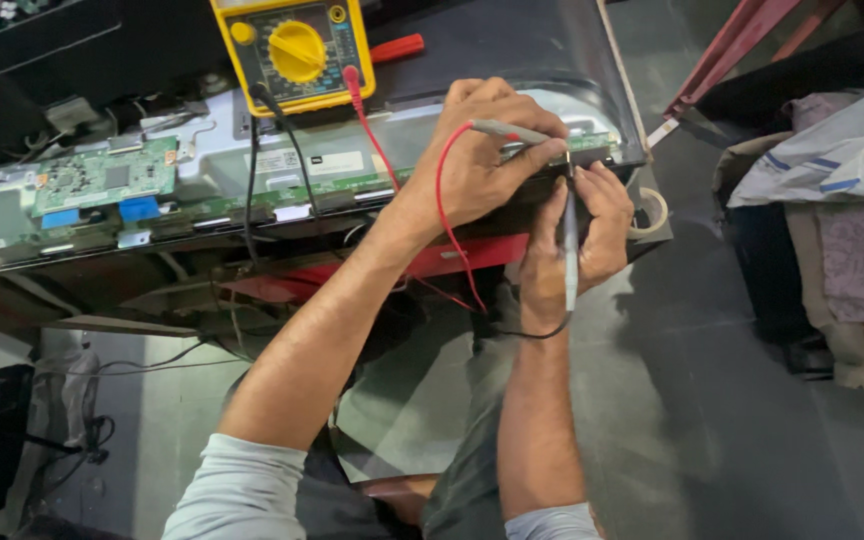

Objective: The person holds multimeter probes in both hands and touches them to points on a TV mainboard mounted in an opened television chassis, moving the probes between different board locations to take readings. The multimeter sits on the chassis while the person repositions the probes across the board.

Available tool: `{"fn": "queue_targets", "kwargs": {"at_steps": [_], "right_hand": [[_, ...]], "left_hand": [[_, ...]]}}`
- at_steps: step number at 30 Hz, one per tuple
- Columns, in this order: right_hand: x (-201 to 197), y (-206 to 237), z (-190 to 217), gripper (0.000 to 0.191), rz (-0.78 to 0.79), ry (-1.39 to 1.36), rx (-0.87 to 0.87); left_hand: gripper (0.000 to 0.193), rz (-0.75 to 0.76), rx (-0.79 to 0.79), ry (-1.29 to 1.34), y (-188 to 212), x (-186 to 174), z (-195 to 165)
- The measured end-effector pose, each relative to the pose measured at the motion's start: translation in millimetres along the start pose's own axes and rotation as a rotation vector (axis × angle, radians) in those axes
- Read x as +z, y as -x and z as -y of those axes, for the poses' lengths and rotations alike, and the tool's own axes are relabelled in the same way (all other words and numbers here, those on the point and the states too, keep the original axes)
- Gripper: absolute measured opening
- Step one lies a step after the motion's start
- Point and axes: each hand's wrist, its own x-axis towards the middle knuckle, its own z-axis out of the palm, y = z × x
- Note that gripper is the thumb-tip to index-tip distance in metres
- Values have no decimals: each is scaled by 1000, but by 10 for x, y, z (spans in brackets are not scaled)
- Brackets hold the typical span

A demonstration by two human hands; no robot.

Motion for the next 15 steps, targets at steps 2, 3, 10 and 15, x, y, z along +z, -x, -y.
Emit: {"fn": "queue_targets", "kwargs": {"at_steps": [2, 3, 10, 15], "right_hand": [[5, -3, -16, 16, 1, 14, -1], [-3, -6, -21, 15, 0, 29, 0], [-15, -14, -35, 14, 15, 32, -50], [-16, -10, -53, 15, 19, 26, -51]], "left_hand": [[13, -10, 8, -7, -2, 4, 15], [13, -20, 10, -13, -4, 17, 12], [16, -41, -2, -68, -10, 45, -15], [18, -34, -28, -26, -9, 30, -31]]}}
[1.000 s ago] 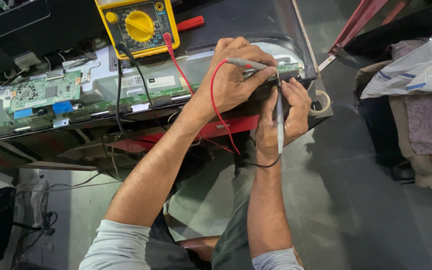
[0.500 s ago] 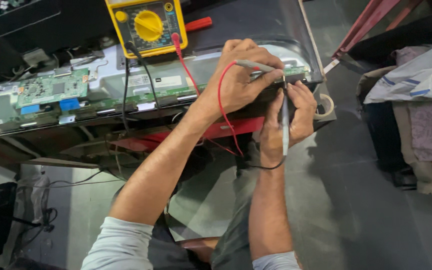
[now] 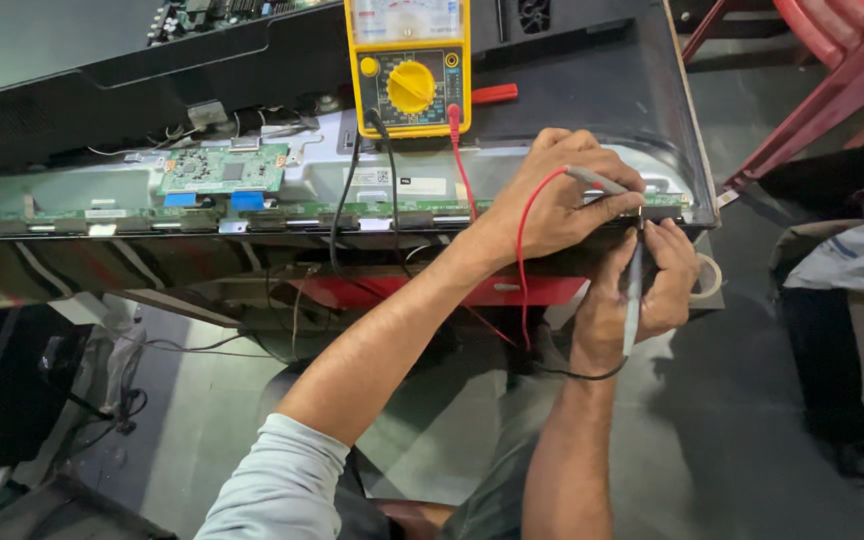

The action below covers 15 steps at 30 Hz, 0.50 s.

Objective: The person holds multimeter probes in both hands and touches them to points on a TV mainboard mounted in an opened television chassis, moving the probes between different board locations to take readings. The multimeter sits on the chassis while the person repositions the probes across the board.

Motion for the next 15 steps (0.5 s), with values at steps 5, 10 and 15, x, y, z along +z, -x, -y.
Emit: {"fn": "queue_targets", "kwargs": {"at_steps": [5, 10, 15], "right_hand": [[-6, 10, -6, 15, 5, 23, 2], [-6, -14, 18, 14, 4, 16, 7], [-2, -14, 40, 15, -1, 20, 9]], "left_hand": [[18, 1, -9, 13, 6, 5, -6], [18, -1, -9, 0, 1, 8, 0], [13, -20, 33, -11, -5, 12, 21]]}}
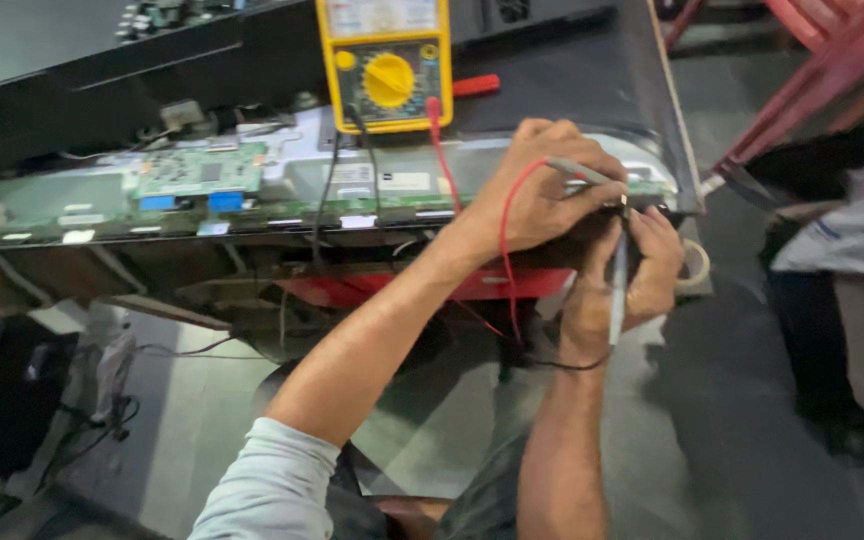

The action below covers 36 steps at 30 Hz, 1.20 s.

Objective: The person holds multimeter probes in both hands and touches them to points on a TV mainboard mounted in an opened television chassis, moving the probes between different board locations to take readings. The multimeter sits on the chassis while the person repositions the probes across the board.

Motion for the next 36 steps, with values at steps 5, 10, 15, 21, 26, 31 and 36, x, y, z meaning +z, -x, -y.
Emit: {"fn": "queue_targets", "kwargs": {"at_steps": [5, 10, 15, 21, 26, 31, 36], "right_hand": [[17, 2, -15, 15, -19, -23, 27], [14, -4, 18, 15, -14, -18, 48], [13, -9, 48, 16, -17, -6, 80], [24, -17, 55, 15, -23, -10, 86], [22, -22, 61, 16, -18, -10, 83], [21, -16, 64, 16, -11, 7, 80], [27, -22, 63, 16, -9, -9, 81]], "left_hand": [[11, 28, 7, 25, 10, -26, 3], [11, 42, -10, 49, 10, -61, -22], [12, 47, -19, 43, -4, -67, -46], [13, 48, -21, 44, -2, -70, -49], [14, 49, -19, 47, -3, -72, -49], [14, 48, -29, 53, -1, -78, -50], [13, 40, -25, 53, -5, -76, -50]]}}
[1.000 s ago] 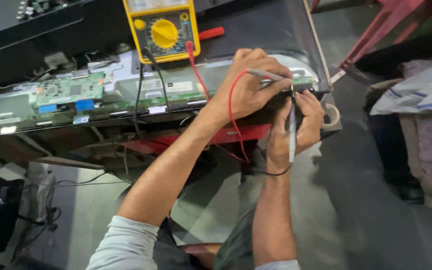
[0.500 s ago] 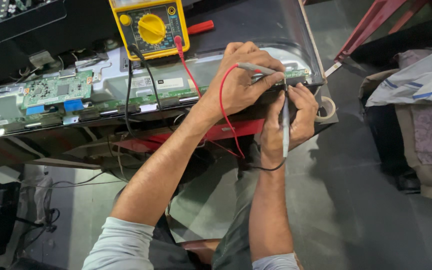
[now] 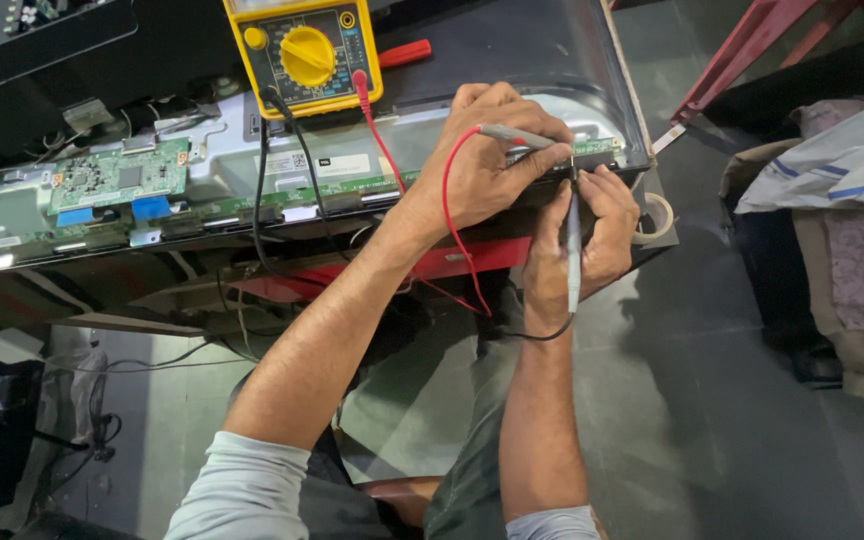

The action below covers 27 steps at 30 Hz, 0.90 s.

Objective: The person holds multimeter probes in both hands and touches them to points on a TV mainboard mounted in an opened television chassis, moving the probes between different board locations to take readings. The multimeter sits on the chassis while the person repositions the probes across the board.

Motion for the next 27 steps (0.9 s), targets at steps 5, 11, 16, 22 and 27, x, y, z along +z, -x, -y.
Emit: {"fn": "queue_targets", "kwargs": {"at_steps": [5, 11, 16, 22, 27], "right_hand": [[-21, -7, 11, 17, 6, 6, -11], [-14, -14, 22, 17, 8, -1, -14], [-4, -2, 12, 15, 1, 20, -22], [-35, -8, -43, 15, 8, 3, -56], [-32, 6, -86, 15, 4, 43, -73]], "left_hand": [[13, -1, 0, -3, -2, -4, -4], [13, 2, -5, -11, -4, 4, -11], [13, 2, 0, 6, 7, 5, 16], [13, -14, 37, -49, 2, 58, 65], [15, -27, 27, -60, 4, 91, 74]]}}
